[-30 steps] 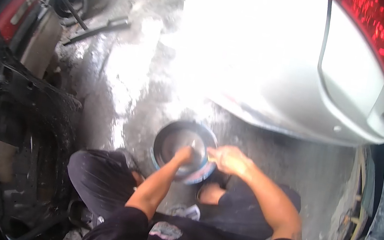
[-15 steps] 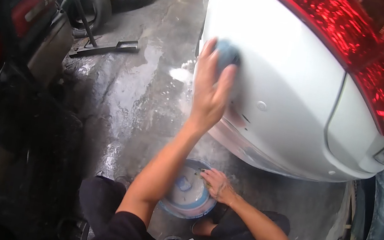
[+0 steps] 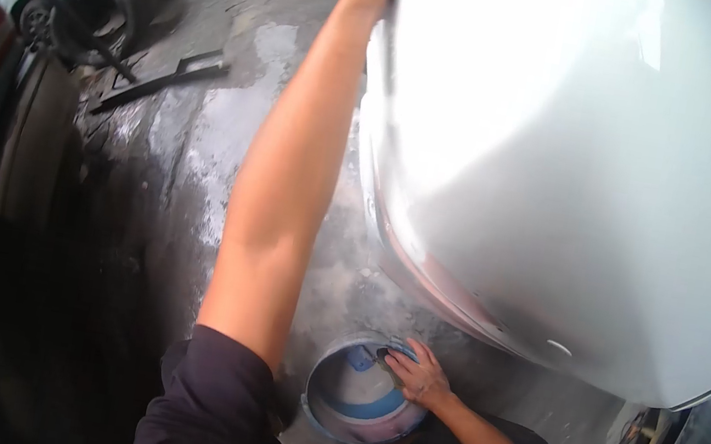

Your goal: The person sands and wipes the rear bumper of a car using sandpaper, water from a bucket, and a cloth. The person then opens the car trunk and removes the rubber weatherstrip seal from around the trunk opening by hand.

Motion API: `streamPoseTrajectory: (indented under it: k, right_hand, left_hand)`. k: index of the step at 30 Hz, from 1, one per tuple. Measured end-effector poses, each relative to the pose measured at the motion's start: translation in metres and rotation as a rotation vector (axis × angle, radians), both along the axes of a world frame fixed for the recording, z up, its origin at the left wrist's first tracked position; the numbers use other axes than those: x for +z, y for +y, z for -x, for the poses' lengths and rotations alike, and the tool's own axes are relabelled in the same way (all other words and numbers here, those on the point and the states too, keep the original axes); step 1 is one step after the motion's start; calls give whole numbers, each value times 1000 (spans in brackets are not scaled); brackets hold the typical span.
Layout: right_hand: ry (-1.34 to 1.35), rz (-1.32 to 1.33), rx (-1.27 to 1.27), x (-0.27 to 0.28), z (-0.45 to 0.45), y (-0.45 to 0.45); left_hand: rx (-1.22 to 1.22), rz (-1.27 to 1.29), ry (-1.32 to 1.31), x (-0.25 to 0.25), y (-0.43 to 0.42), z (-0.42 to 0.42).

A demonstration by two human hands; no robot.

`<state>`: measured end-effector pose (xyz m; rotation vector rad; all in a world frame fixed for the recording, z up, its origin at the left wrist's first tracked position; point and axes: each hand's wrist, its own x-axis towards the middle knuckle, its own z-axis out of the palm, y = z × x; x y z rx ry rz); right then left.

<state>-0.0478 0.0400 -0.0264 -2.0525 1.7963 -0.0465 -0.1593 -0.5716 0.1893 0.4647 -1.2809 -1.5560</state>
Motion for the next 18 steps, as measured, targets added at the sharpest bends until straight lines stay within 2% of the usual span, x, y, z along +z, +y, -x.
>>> streamPoseTrajectory:
  k: [5,9,13,16,18]
  right_hand:
    - [7,-54,-9,-1,-1,1]
    - [57,-58,-33,-1,-2,3]
    - [97,-24,-49,-5,-3,6]
    - [62,-52,-84,-13,0,13]
    - [60,-61,-88,-11,-4,15]
  left_hand:
    - [19,-179,46,-45,-19,7]
    - [37,-132,-61,-51,-17,-2]
    - [-22,82,61,26,-73,25]
    - [-141,4,191,73,-70,25]
    - [-166,-82,240,72,-48,10]
